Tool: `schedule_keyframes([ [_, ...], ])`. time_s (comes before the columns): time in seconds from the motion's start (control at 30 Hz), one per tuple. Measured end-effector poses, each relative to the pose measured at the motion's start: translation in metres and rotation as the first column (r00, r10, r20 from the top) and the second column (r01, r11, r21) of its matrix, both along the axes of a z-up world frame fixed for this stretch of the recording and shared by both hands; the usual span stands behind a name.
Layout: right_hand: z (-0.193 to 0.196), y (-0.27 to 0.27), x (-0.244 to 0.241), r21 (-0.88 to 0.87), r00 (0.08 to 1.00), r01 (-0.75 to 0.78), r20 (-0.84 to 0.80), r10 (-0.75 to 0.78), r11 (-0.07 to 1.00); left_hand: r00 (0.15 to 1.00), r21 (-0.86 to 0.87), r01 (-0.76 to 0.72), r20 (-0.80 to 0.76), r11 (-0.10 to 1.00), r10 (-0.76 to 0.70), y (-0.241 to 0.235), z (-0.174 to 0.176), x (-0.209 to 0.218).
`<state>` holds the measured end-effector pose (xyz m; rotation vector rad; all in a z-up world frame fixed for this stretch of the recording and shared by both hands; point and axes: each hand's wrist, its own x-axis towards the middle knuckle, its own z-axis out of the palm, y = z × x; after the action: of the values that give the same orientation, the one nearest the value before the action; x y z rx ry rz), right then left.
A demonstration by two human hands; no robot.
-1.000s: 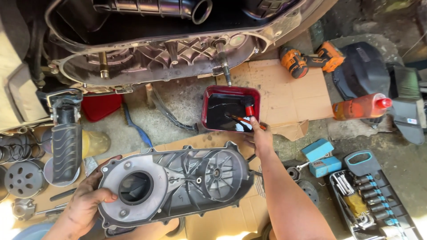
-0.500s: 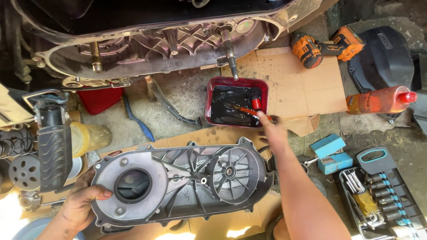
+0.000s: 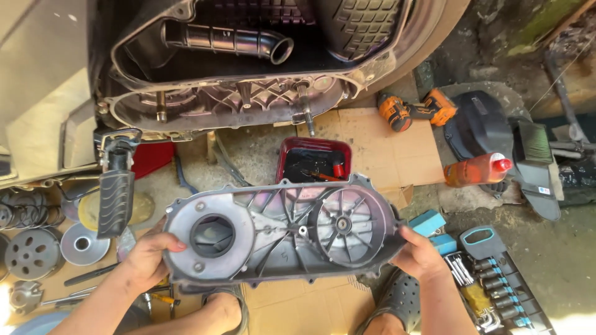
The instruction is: The person cleans the internal components of a scooter engine casing using a red spray bottle and a small brush. They spray liquid onto the fan blades and interior surfaces, then scrub the areas with the brush to remove grime.
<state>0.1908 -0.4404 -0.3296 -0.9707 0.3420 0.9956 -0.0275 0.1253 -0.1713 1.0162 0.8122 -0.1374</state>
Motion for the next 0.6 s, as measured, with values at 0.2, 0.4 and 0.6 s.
schedule_keyframes([
  [0.2, 0.022, 0.023, 0.033, -0.207, 0.932, 0.359, 0.134, -0.338, 0.910, 0.990, -0.038, -0.113, -0.086, 0.993, 0.109, -0.054, 0.022, 0.039],
  [0.4, 0.047, 0.034, 0.085, -0.339, 0.915, 0.399, 0.213, -0.344, 0.852, 0.958, 0.393, -0.019, -0.257, 0.919, 0.130, -0.125, 0.083, 0.108],
  [0.6, 0.069, 0.067, 0.140, -0.335, 0.865, 0.495, 0.281, -0.416, 0.802, 0.970, 0.556, -0.004, -0.198, 0.831, 0.138, -0.062, -0.029, 0.168],
])
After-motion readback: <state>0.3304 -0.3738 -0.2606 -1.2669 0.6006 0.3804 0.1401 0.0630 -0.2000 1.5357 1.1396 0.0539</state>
